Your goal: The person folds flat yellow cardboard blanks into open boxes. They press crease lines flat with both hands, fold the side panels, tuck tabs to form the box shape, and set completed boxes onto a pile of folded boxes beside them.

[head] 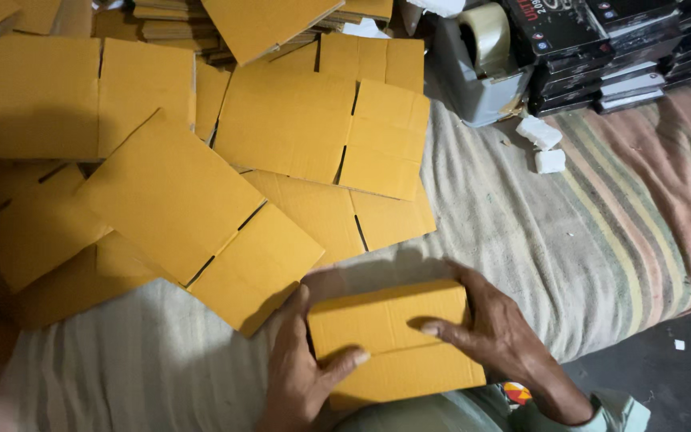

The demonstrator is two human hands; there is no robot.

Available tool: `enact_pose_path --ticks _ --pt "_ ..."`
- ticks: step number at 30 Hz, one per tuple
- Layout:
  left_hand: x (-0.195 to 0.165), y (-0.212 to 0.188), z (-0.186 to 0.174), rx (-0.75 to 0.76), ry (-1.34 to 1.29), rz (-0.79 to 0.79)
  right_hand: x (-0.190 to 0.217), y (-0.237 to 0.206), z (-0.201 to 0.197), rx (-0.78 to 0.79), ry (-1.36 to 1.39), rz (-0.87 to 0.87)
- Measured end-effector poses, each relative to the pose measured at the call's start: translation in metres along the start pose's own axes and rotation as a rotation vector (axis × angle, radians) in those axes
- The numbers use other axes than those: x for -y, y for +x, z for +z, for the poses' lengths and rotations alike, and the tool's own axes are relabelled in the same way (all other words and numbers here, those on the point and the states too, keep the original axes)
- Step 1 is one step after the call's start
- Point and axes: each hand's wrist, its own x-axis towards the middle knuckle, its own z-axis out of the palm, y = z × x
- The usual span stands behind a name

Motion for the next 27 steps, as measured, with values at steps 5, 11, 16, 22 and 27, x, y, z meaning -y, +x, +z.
enact_pose_path --ticks 5,11,16,22,27 --pt "0.012 -0.011 -0.006 0.163 -0.224 -0.152 -0.003 -0.013 0.008 0.159 0.217 0.179" --pt "0.027 -0.011 -0.009 -0.148 0.147 0.311 -0.012 0.000 0.000 -0.055 0.213 -0.311" --pt "0.036 0.017 -0.018 -0.182 0.402 0.608 -0.010 0.032 -0.023 -0.159 0.034 -0.775" --pt "0.034 -0.006 0.003 -0.142 0.215 0.722 -0.020 -0.006 -0.011 -0.147 -0.165 -0.771" --pt "0.043 -0.026 0.027 -0.263 0.144 0.689 -0.019 -0.025 0.020 -0.250 -0.416 -0.494"
